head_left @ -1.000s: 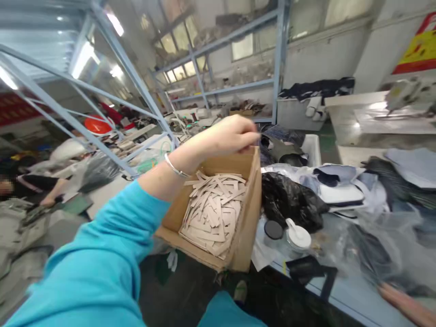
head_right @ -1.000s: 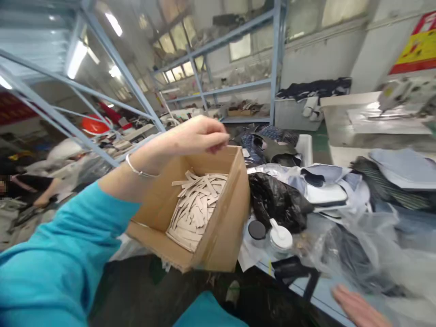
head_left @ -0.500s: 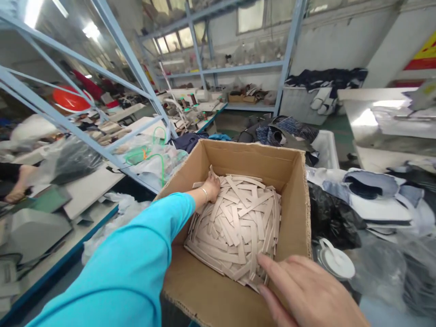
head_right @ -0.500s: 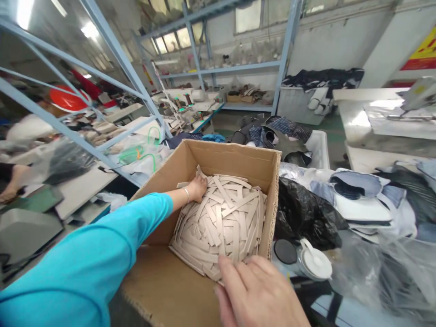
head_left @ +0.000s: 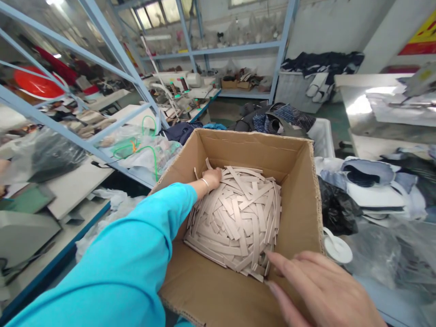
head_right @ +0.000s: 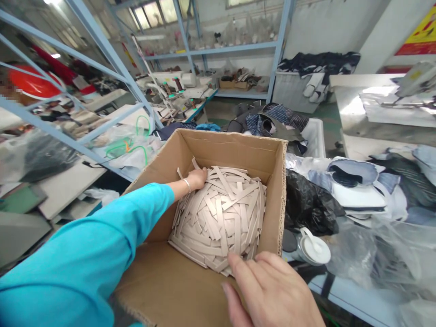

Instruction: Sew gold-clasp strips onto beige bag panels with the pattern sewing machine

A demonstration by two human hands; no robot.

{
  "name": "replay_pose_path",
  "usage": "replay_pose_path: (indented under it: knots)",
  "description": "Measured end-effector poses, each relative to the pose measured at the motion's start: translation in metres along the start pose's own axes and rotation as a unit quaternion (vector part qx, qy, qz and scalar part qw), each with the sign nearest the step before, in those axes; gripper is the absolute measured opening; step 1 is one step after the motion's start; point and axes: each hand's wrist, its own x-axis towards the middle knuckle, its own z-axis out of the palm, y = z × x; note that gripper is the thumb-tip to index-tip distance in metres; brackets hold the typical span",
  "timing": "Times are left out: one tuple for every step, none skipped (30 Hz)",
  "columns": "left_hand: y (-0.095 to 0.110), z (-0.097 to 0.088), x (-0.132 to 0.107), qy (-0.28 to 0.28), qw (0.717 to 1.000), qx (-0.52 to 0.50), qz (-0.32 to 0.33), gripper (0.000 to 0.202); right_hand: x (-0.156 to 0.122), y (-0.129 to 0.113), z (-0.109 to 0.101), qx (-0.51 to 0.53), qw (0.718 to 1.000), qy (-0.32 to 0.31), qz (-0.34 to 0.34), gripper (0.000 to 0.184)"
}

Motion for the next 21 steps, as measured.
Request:
replay_pose_path:
  knots:
    - [-0.001, -0.006, 0.000, -0.007, 1.000, -0.004, 0.002, 0.037, 0.000, 0.000, 0.000, 0.002, 1.000, 0.001, 0.002, 0.025]
    - [-0.003, -0.013, 0.000, -0.013, 1.000, -0.007, 0.008, 0.037, 0.000, 0.000, 0.000, 0.004, 1.000, 0.002, 0.001, 0.025]
    - [-0.004, -0.020, 0.000, -0.017, 1.000, -0.010, 0.017, 0.037, 0.000, 0.001, -0.001, 0.006, 1.000, 0.007, -0.002, 0.024]
    - [-0.005, -0.026, -0.002, -0.021, 0.999, -0.013, 0.027, 0.036, 0.001, 0.001, -0.001, 0.007, 1.000, 0.011, -0.005, 0.024]
    - [-0.006, -0.031, -0.004, -0.024, 0.999, -0.016, 0.040, 0.035, 0.001, 0.002, -0.002, 0.009, 1.000, 0.017, -0.009, 0.024]
    - [-0.006, -0.034, -0.007, -0.026, 0.998, -0.020, 0.054, 0.034, 0.001, 0.002, -0.003, 0.010, 1.000, 0.022, -0.014, 0.023]
    - [-0.006, -0.035, -0.011, -0.028, 0.997, -0.025, 0.071, 0.034, 0.000, 0.002, -0.003, 0.013, 0.999, 0.027, -0.018, 0.023]
    - [-0.005, -0.035, -0.015, -0.029, 0.995, -0.032, 0.089, 0.035, 0.000, 0.002, -0.004, 0.014, 0.999, 0.032, -0.019, 0.022]
    - [-0.003, -0.033, -0.020, -0.031, 0.993, -0.041, 0.107, 0.038, 0.000, 0.002, -0.004, 0.016, 0.999, 0.033, -0.018, 0.022]
    - [-0.002, -0.029, -0.025, -0.033, 0.990, -0.050, 0.124, 0.043, 0.000, 0.002, -0.004, 0.017, 0.999, 0.033, -0.016, 0.022]
    - [-0.001, -0.025, -0.029, -0.038, 0.988, -0.061, 0.139, 0.050, 0.000, 0.001, -0.005, 0.019, 0.999, 0.036, -0.015, 0.021]
    - [0.000, -0.019, -0.033, -0.045, 0.985, -0.071, 0.150, 0.057, 0.000, 0.001, -0.005, 0.021, 0.999, 0.037, -0.014, 0.022]
    - [0.000, -0.013, -0.036, -0.053, 0.983, -0.080, 0.158, 0.065, 0.000, 0.001, -0.005, 0.022, 0.999, 0.036, -0.013, 0.022]
    - [0.000, -0.006, -0.039, -0.059, 0.981, -0.088, 0.165, 0.073, -0.001, 0.001, -0.006, 0.024, 0.999, 0.035, -0.013, 0.022]
    - [-0.001, 0.000, -0.041, -0.062, 0.979, -0.093, 0.170, 0.082, -0.001, 0.001, -0.006, 0.026, 0.999, 0.035, -0.013, 0.022]
    - [-0.002, 0.006, -0.044, -0.061, 0.978, -0.095, 0.174, 0.093, -0.001, 0.001, -0.006, 0.027, 0.999, 0.038, -0.012, 0.023]
    - [-0.003, 0.012, -0.045, -0.058, 0.978, -0.096, 0.175, 0.104, -0.001, 0.001, -0.006, 0.029, 0.999, 0.041, -0.011, 0.023]
    - [-0.004, 0.017, -0.047, -0.052, 0.979, -0.095, 0.174, 0.114, -0.001, 0.001, -0.006, 0.030, 0.999, 0.043, -0.008, 0.023]
    - [-0.005, 0.021, -0.047, -0.046, 0.979, -0.095, 0.173, 0.123, -0.001, 0.001, -0.006, 0.030, 0.998, 0.048, -0.007, 0.024]
    - [-0.006, 0.024, -0.048, -0.040, 0.980, -0.096, 0.172, 0.129, 0.000, 0.001, -0.006, 0.030, 0.998, 0.051, -0.005, 0.024]
    - [-0.006, 0.026, -0.048, -0.034, 0.979, -0.099, 0.174, 0.131, 0.000, 0.001, -0.006, 0.028, 0.998, 0.051, -0.003, 0.024]
